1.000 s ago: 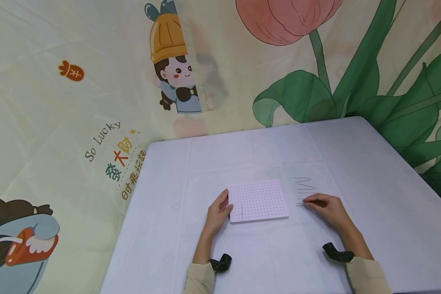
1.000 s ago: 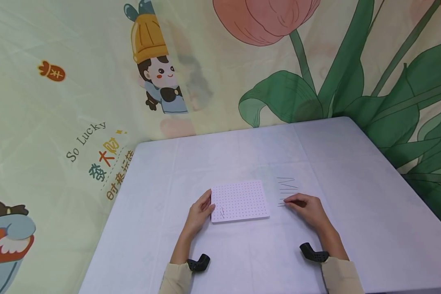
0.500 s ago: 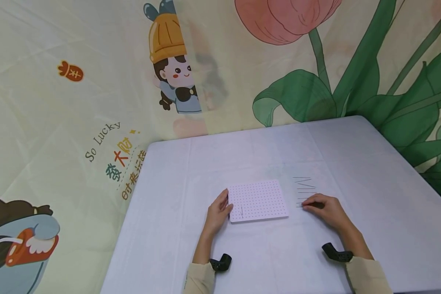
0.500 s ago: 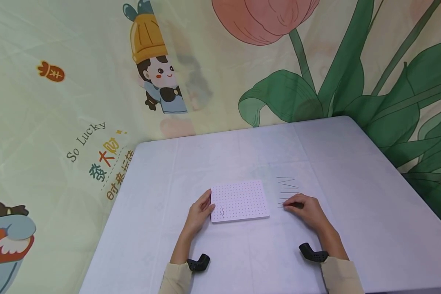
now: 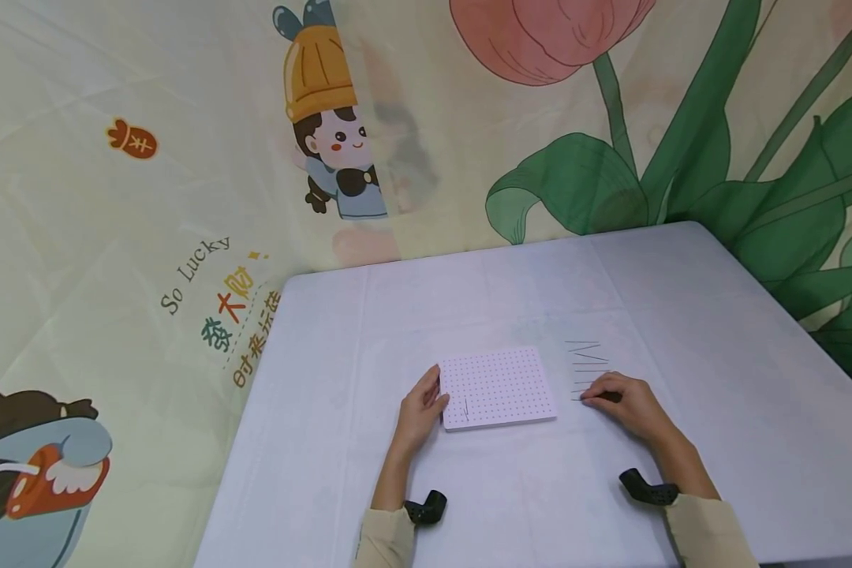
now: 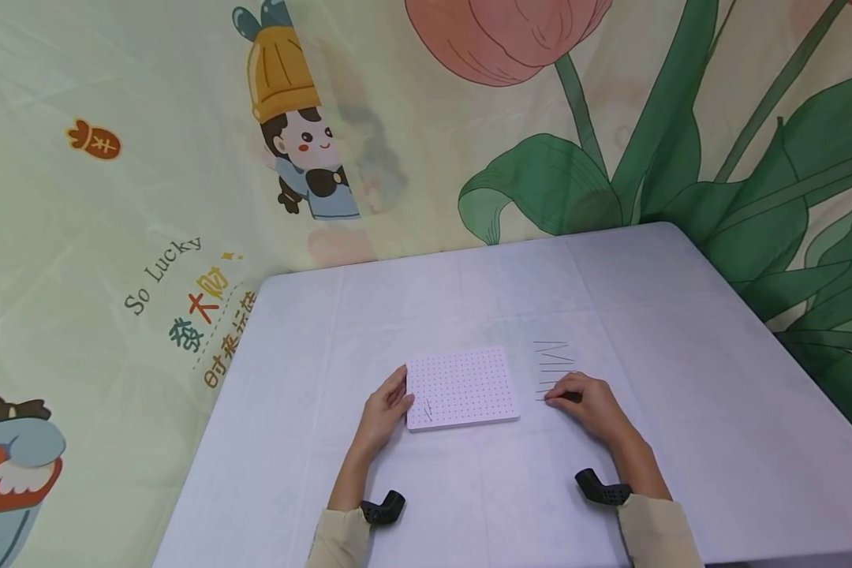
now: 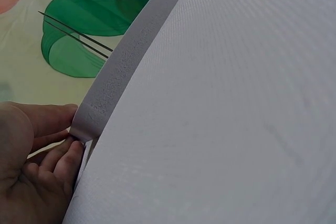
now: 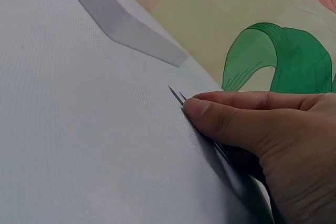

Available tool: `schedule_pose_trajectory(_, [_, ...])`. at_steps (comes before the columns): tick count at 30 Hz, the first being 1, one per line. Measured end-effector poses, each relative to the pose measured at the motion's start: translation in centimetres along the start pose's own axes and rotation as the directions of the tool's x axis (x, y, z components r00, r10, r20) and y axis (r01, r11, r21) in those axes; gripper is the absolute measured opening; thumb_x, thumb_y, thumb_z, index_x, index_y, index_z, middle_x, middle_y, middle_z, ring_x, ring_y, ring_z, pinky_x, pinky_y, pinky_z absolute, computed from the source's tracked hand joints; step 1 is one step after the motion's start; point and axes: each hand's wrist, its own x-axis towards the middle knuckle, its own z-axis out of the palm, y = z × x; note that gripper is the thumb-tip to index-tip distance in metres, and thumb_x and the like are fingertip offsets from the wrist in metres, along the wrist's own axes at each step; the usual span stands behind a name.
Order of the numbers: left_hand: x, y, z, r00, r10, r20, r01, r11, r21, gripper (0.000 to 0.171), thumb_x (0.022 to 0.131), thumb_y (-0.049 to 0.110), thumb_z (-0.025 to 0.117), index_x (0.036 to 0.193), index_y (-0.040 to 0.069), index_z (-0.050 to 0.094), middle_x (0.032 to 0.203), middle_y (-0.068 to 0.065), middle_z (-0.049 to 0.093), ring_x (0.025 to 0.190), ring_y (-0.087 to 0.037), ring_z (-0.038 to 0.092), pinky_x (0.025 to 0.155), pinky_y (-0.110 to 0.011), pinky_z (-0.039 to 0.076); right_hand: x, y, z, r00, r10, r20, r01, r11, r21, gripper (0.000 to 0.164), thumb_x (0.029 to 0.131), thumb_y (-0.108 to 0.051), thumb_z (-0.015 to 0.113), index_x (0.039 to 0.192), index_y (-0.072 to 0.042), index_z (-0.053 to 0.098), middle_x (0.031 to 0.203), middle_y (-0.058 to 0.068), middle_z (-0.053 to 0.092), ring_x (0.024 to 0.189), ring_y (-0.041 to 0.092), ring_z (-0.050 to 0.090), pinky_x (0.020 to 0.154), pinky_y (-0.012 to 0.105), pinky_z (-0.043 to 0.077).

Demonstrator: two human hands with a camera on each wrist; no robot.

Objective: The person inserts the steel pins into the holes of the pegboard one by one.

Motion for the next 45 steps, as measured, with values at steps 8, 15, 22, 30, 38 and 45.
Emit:
schedule_pose_trajectory(8, [0.1, 0.3, -0.2, 1.000, -0.002, -0.009, 0.002, 1.000, -0.001, 0.057, 0.086, 0.007, 0.057, 0.138, 0.008, 0.033, 0.145, -0.003, 0.028, 0.130, -0.011, 0.030, 0.103, -0.016, 0.031, 0.4, -0.5, 0.2, 1.000, 0.015, 0.023, -0.013, 0.996, -0.087, 0.019, 0.069, -0.007, 0.075, 0.074, -0.023, 0.068, 0.080, -0.010, 0.061, 0.080, 0.006, 0.054, 0.077, 0.011, 0.041])
schedule_pose_trajectory(15, [0.1, 0.3, -0.6, 1.000, -0.005, -0.012, 0.005, 1.000, 0.008, 0.057, 0.086, 0.007, 0.057, 0.138, 0.008, 0.033, 0.145, -0.003, 0.028, 0.130, -0.011, 0.029, 0.103, -0.016, 0.031, 0.7, -1.0, 0.5, 0.999, 0.009, 0.049, -0.001, 0.988, -0.155, 0.015, 0.072, -0.009, 0.073, 0.075, -0.021, 0.066, 0.081, -0.008, 0.060, 0.081, 0.009, 0.053, 0.074, 0.028, 0.048])
schedule_pose_trajectory(22, [-0.2, -0.2, -0.4, 1.000, -0.003, -0.017, 0.003, 1.000, -0.002, 0.057, 0.086, 0.006, 0.058, 0.137, 0.007, 0.034, 0.144, -0.005, 0.030, 0.130, -0.015, 0.031, 0.103, -0.019, 0.032, 0.3, -1.2, 0.9, 0.999, -0.018, 0.045, 0.025, 0.988, -0.149, 0.014, 0.074, -0.007, 0.071, 0.078, -0.018, 0.065, 0.081, -0.009, 0.059, 0.079, 0.008, 0.053, 0.069, 0.024, 0.049])
schedule_pose_trajectory(30, [-0.7, -0.5, -0.1, 1.000, 0.006, -0.002, -0.006, 1.000, -0.008, 0.057, 0.085, 0.006, 0.058, 0.137, 0.006, 0.034, 0.144, -0.006, 0.031, 0.129, -0.016, 0.032, 0.104, -0.020, 0.033, -0.3, -1.5, 1.1, 0.996, -0.075, -0.055, 0.070, 0.993, -0.094, 0.009, 0.080, -0.008, 0.066, 0.086, -0.013, 0.061, 0.083, -0.005, 0.060, 0.077, 0.003, 0.052, 0.066, 0.009, 0.042])
schedule_pose_trajectory(38, [-0.4, -0.1, -0.2, 1.000, -0.002, -0.004, 0.002, 1.000, 0.015, 0.057, 0.086, 0.007, 0.058, 0.137, 0.007, 0.033, 0.145, -0.005, 0.029, 0.130, -0.012, 0.030, 0.103, -0.017, 0.032, 1.1, -3.3, 1.9, 0.993, -0.010, -0.118, 0.020, 0.997, 0.078, 0.006, 0.086, -0.007, 0.058, 0.091, -0.005, 0.056, 0.083, -0.002, 0.058, 0.076, -0.001, 0.051, 0.070, 0.002, 0.043])
schedule_pose_trajectory(45, [-0.3, 0.0, -0.2, 1.000, 0.029, -0.010, -0.029, 1.000, 0.010, 0.056, 0.086, 0.008, 0.058, 0.137, 0.005, 0.034, 0.144, -0.009, 0.029, 0.130, -0.018, 0.032, 0.104, -0.022, 0.033, 3.0, -6.8, 4.8, 0.996, -0.034, -0.081, 0.054, 0.964, 0.259, 0.007, 0.087, -0.005, 0.056, 0.093, -0.004, 0.054, 0.083, 0.000, 0.058, 0.075, 0.006, 0.055, 0.071, 0.008, 0.049])
